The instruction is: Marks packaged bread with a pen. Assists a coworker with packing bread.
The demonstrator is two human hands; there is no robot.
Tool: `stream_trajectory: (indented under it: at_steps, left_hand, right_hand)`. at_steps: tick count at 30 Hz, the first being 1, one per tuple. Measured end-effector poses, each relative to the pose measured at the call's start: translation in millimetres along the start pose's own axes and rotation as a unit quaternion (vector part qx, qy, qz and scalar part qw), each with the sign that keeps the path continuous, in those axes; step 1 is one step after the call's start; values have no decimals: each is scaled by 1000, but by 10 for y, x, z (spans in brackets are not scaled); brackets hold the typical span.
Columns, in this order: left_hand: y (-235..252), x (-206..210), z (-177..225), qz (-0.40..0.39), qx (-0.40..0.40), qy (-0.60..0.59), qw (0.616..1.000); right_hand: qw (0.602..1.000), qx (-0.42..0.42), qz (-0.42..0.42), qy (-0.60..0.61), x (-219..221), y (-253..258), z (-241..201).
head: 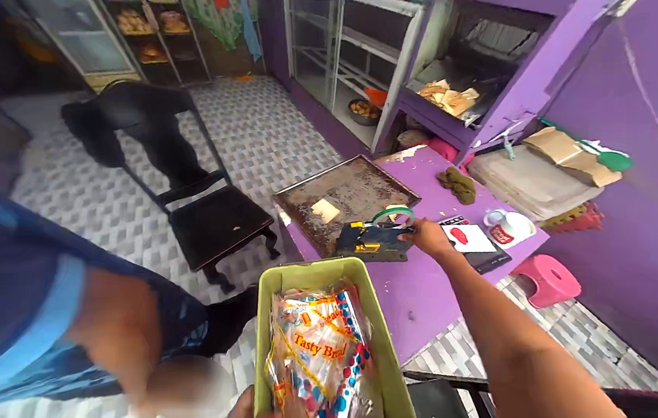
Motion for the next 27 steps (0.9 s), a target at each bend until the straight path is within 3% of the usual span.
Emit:
stream_trajectory:
  at_steps: [3,6,12,15,17,19,21,23,25,27]
  left_hand:
    - [-19,-125,29,39,-34,-1,999]
    - [-48,-289,10,88,-52,-19,995]
    - [-239,-604,31,203,-47,-44,977]
    - [-373,-800,45,263,-57,-58,961]
    - [-425,-934,86,293,-57,-64,952]
    - [-449,-1077,138,319,-61,-73,943]
    - [-444,-1241,190,341,-60,-90,934]
    - [-419,-1427,242,360,-47,-114,925]
    - [-388,-1662,283,373,-31,-130,918]
    - [-356,-1965,332,383,-20,-142,912]
  right_hand:
    - [995,-72,-3,-62,-140,-185,-360]
    - [982,-127,-8,-141,-262,-392,-995]
    - [921,-233,-21,-312,-649,-1002,-2285]
    - [894,-330,-11,-303,-787,-1394,-2914]
    - [901,-376,-16,-217,-765,-1598,-3262]
    - [924,-371,-50,-74,-530,-1713,-3483]
    - [944,-291,-121,95,-32,-1748,-3596]
    - [928,-194,-191,254,627,-1778,-3719]
    - [916,-149,-209,309,1247,-1871,-3916]
    - [934,-190,-194,234,1732,-2014,-4235]
Point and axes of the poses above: each hand's wrist, its own y-axis towards the middle knuckle, its own x-axis out of the palm, z = x × y, the point moved 6 cm from there along y, towards the middle knuckle, and after that the axes turned 13 degrees about y, right-handed, at the moved point
